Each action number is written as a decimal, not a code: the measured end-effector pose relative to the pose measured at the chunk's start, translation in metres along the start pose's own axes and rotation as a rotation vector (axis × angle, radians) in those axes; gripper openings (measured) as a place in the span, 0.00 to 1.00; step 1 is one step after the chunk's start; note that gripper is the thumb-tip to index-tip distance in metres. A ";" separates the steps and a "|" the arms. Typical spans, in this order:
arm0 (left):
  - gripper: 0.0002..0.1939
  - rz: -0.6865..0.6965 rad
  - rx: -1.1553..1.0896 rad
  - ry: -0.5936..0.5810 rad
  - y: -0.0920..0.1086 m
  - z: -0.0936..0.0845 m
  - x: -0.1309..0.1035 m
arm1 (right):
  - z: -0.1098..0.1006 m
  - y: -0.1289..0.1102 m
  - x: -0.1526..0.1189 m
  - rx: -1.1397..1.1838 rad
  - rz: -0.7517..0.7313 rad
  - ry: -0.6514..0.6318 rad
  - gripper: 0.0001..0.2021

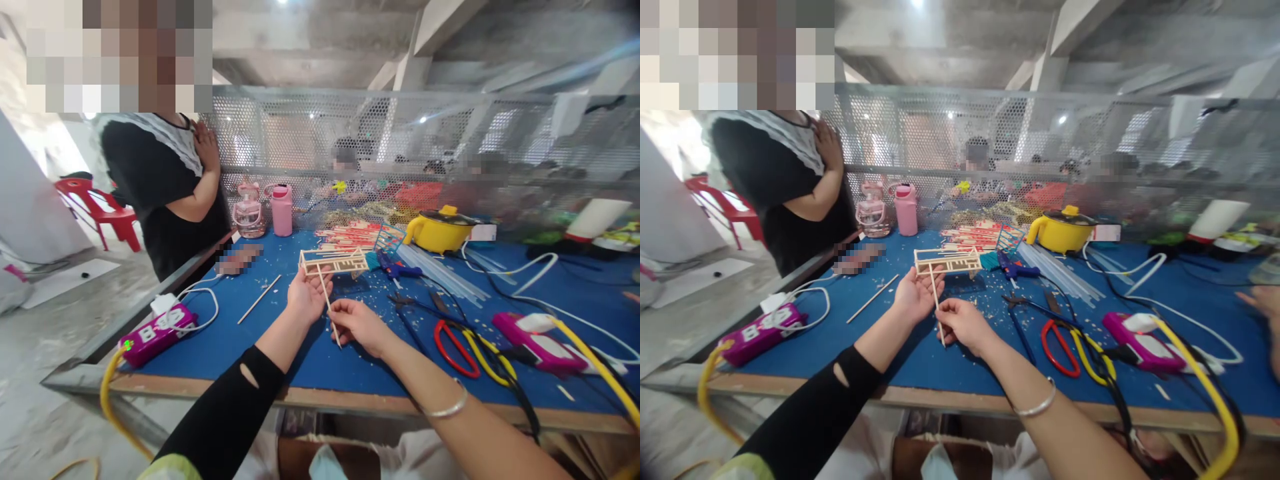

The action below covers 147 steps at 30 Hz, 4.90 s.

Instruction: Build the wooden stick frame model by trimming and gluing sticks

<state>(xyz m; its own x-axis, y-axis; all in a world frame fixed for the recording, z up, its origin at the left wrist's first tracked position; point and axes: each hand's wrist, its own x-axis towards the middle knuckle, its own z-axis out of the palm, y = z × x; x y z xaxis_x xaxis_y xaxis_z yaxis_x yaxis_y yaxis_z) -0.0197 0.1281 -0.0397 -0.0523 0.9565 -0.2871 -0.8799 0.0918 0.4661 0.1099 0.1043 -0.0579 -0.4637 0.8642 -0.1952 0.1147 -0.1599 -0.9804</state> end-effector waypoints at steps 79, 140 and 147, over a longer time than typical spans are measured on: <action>0.04 0.072 0.089 0.076 -0.007 0.007 -0.009 | 0.006 -0.002 -0.003 0.089 0.005 -0.078 0.14; 0.15 0.058 0.063 0.041 -0.006 0.000 -0.011 | 0.007 0.000 -0.001 0.095 0.006 -0.092 0.15; 0.01 0.076 0.098 0.074 -0.008 0.004 -0.009 | 0.007 0.000 -0.001 0.097 0.009 -0.088 0.14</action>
<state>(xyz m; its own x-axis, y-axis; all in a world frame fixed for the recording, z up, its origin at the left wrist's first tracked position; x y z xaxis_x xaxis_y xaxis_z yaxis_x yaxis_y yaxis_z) -0.0097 0.1198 -0.0375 -0.1547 0.9390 -0.3071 -0.8219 0.0502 0.5674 0.1042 0.1004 -0.0579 -0.5391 0.8178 -0.2012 0.0360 -0.2162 -0.9757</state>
